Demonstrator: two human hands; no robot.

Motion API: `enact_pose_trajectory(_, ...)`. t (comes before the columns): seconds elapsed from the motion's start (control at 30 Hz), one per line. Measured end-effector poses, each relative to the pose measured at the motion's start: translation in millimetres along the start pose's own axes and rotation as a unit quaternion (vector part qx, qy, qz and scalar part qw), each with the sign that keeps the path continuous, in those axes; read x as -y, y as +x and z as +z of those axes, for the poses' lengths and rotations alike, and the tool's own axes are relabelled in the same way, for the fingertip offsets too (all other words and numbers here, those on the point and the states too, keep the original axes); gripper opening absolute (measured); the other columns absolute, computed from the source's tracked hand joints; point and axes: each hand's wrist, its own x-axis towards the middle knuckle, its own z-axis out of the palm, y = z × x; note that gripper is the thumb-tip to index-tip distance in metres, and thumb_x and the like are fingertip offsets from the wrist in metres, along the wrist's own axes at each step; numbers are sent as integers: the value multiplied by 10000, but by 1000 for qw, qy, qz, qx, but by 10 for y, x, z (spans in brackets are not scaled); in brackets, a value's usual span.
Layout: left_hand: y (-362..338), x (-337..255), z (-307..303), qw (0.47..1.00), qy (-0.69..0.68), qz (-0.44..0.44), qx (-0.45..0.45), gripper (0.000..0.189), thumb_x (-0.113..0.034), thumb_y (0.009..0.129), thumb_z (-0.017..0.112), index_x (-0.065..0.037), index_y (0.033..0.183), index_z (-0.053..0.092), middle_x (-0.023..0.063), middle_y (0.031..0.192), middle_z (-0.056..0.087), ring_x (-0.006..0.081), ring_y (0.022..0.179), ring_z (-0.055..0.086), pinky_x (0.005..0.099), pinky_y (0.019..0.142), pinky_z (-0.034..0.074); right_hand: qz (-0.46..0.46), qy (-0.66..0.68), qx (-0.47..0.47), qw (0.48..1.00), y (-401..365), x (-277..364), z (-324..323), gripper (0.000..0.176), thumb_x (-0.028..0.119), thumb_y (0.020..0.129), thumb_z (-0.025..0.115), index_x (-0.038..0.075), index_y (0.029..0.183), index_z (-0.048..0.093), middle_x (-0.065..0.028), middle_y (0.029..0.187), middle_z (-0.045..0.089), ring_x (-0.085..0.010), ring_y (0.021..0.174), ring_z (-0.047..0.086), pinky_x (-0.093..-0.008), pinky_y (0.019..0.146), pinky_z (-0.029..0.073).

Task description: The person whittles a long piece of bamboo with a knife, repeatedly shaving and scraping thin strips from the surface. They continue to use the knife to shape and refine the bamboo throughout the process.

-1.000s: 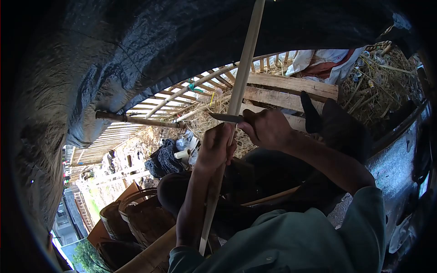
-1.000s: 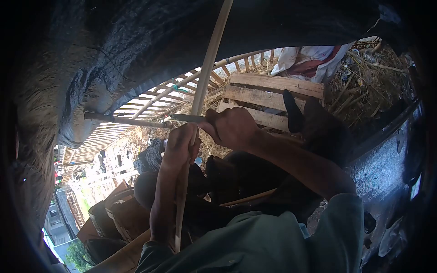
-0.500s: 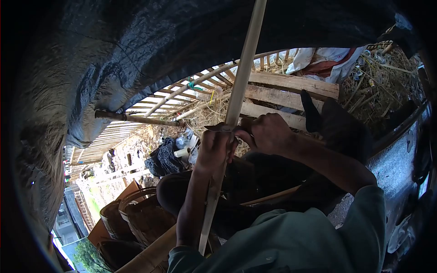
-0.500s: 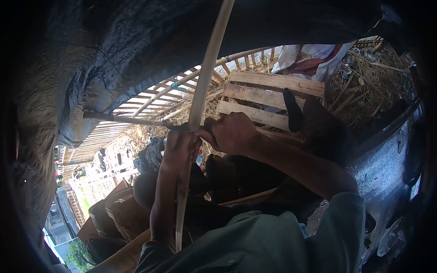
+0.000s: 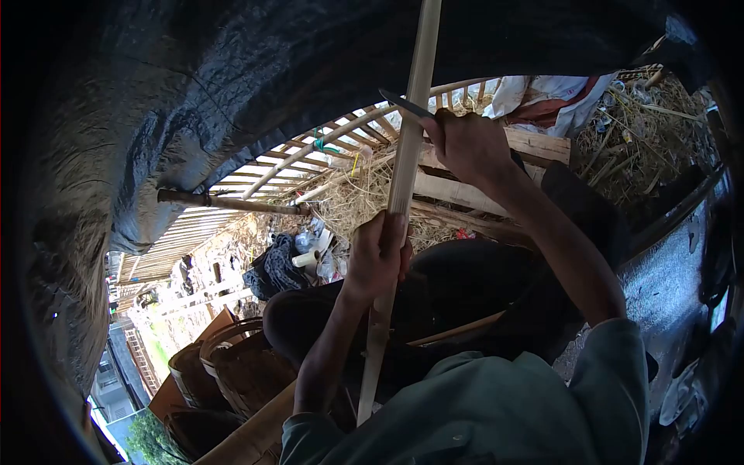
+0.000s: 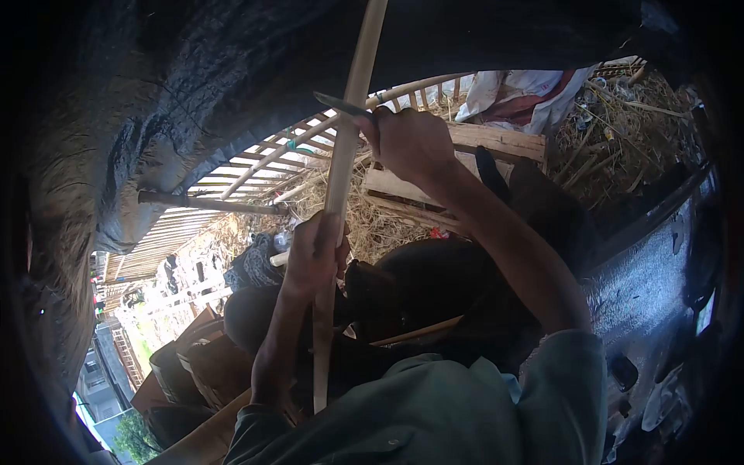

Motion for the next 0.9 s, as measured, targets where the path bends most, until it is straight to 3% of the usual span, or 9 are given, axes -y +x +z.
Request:
enact_pose_trajectory(0.07,-42,-52,32,999,-50,9,14,311,-245,988,373,-28,802,496,20,509,457,79,386,436,228,361,352,-10,21,-14,1000,86,-95,-47,458,353,968,410,57,661,577,-117,452,522,-297,418,570,-370,369,451)
enact_pose_trajectory(0.2,-14,105,-58,999,-50,-12,0,310,-263,979,399,-32,798,500,20,501,461,78,370,424,232,347,335,-4,32,-35,999,-2,-103,133,494,411,954,406,51,688,614,-114,492,562,-294,452,592,-397,428,486)
enact_pose_trajectory(0.4,-49,130,-167,990,-119,-81,9,238,-219,942,511,-22,808,510,18,509,487,69,379,462,221,353,373,-26,54,50,997,-115,118,-62,444,405,939,449,43,738,610,-117,476,552,-284,438,590,-379,413,474)
enact_pose_trajectory(0.5,-31,143,-226,996,-72,-38,37,194,-178,902,581,-22,809,514,11,538,511,61,398,478,215,353,374,-101,104,34,989,-290,241,-37,418,389,932,475,36,749,605,-115,468,547,-281,428,588,-381,414,472)
enact_pose_trajectory(0.6,-27,148,-239,997,-53,-38,30,154,-131,880,607,-20,812,524,6,566,534,54,412,488,210,356,370,-98,116,95,984,-411,333,-66,365,335,923,508,17,761,586,-121,508,543,-284,450,583,-380,424,459)
enact_pose_trajectory(0.8,3,206,-243,987,-155,-33,29,141,-132,895,581,-7,845,538,30,637,577,51,435,502,202,390,393,-95,150,103,979,-413,335,15,352,321,925,509,13,765,570,-135,535,551,-298,473,587,-390,441,461)
enact_pose_trajectory(0.9,10,225,-238,989,-142,-20,24,143,-130,908,557,1,855,536,38,653,586,56,450,512,208,397,398,-101,134,89,982,-373,339,25,404,366,917,511,12,742,596,-122,497,550,-280,446,593,-374,423,475)
